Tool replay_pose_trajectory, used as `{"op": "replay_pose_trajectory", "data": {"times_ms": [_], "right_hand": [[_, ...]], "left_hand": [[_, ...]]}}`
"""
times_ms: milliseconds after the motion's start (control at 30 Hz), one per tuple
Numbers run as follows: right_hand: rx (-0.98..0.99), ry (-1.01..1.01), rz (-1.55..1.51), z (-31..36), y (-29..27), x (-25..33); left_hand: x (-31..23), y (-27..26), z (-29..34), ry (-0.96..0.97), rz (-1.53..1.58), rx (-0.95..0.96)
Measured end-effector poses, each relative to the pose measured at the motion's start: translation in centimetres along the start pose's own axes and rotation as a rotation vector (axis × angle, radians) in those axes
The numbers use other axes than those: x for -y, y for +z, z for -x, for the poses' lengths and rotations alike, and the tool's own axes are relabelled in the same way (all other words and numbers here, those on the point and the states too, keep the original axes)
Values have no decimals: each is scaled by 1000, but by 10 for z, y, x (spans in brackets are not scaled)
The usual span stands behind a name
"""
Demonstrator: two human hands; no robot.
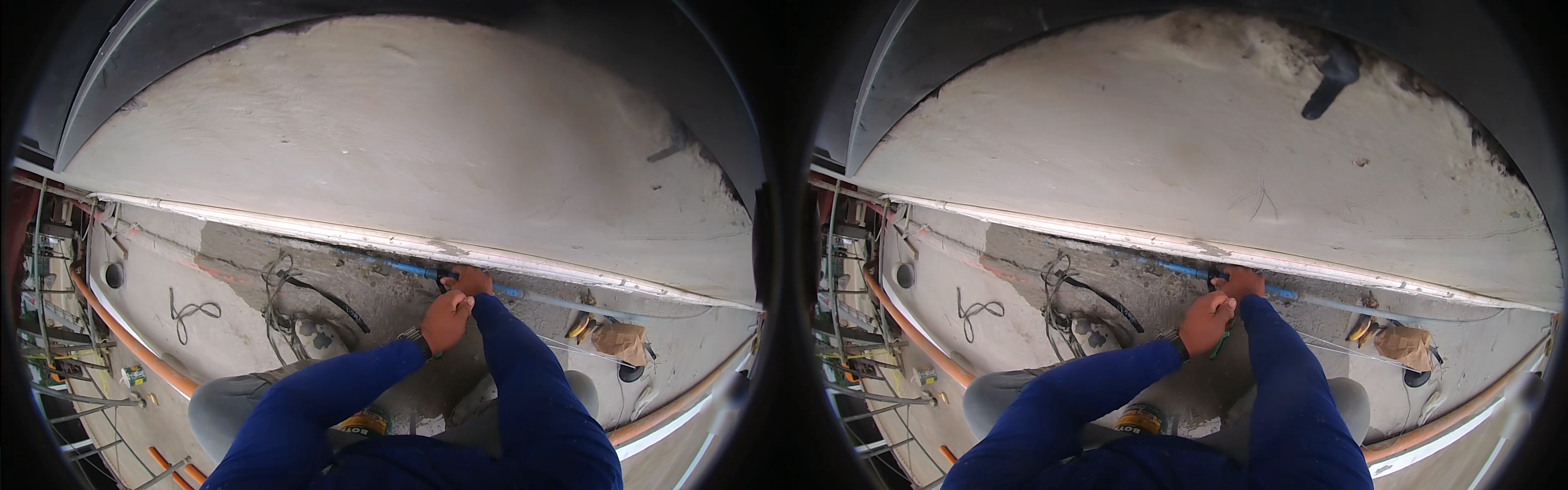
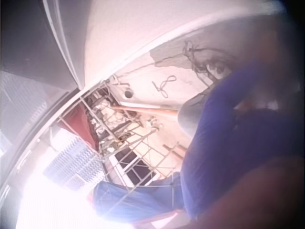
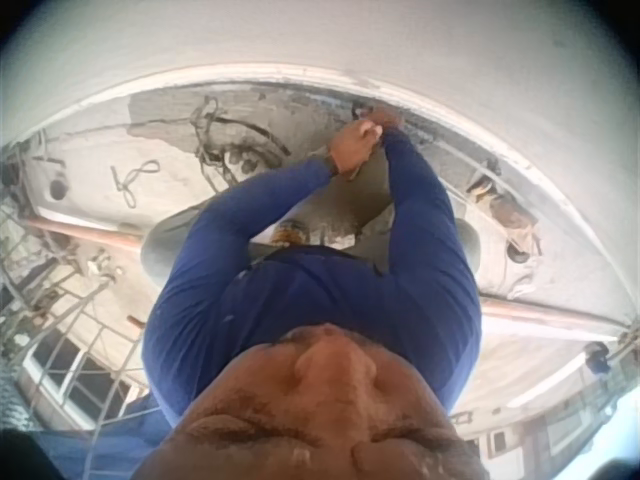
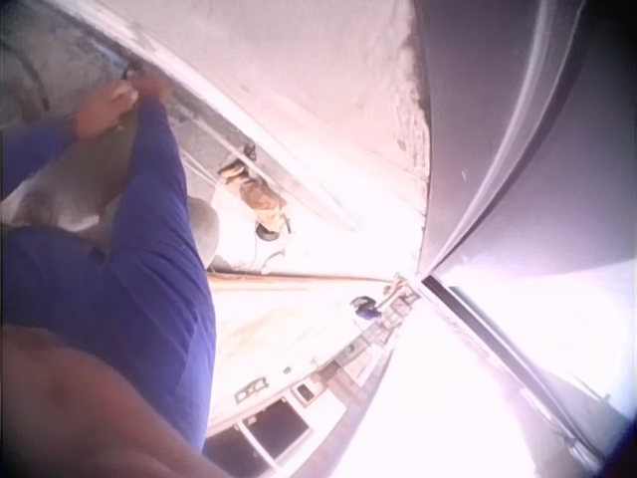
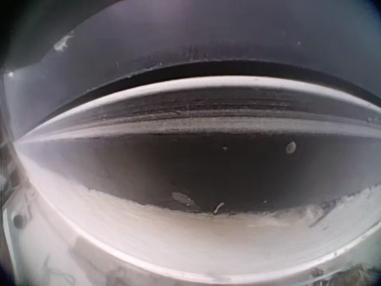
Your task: The person kneels on the floor and uses a black strap to secure a blue pipe to the wall. They repeatedly wrap the strap around the pipe and wall, then pull it tight to fasten it in place.
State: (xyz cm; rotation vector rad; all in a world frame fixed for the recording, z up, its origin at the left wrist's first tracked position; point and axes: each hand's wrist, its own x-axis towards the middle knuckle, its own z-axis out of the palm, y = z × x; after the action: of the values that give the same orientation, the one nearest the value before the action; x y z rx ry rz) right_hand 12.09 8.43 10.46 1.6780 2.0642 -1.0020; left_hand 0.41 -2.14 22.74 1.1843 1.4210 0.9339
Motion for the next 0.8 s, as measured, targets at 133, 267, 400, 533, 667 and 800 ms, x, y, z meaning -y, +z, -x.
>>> {"op": "replay_pose_trajectory", "data": {"times_ms": [133,267,400,533,667,800], "right_hand": [[-68,-59,-139,-45,65,-76],[61,-70,-75,-38,75,-64],[88,-56,-58,-38,83,-74],[57,-66,-71,-30,76,-71],[13,-40,-83,-26,71,-64],[-32,-4,-97,-20,67,-53]], "left_hand": [[-3,18,-30,98,-28,-23],[10,20,-38,68,-30,-96],[17,21,-41,63,-4,-168],[14,31,-51,38,-9,-224],[26,40,-55,35,-32,-263],[39,45,-59,15,-43,-233]]}}
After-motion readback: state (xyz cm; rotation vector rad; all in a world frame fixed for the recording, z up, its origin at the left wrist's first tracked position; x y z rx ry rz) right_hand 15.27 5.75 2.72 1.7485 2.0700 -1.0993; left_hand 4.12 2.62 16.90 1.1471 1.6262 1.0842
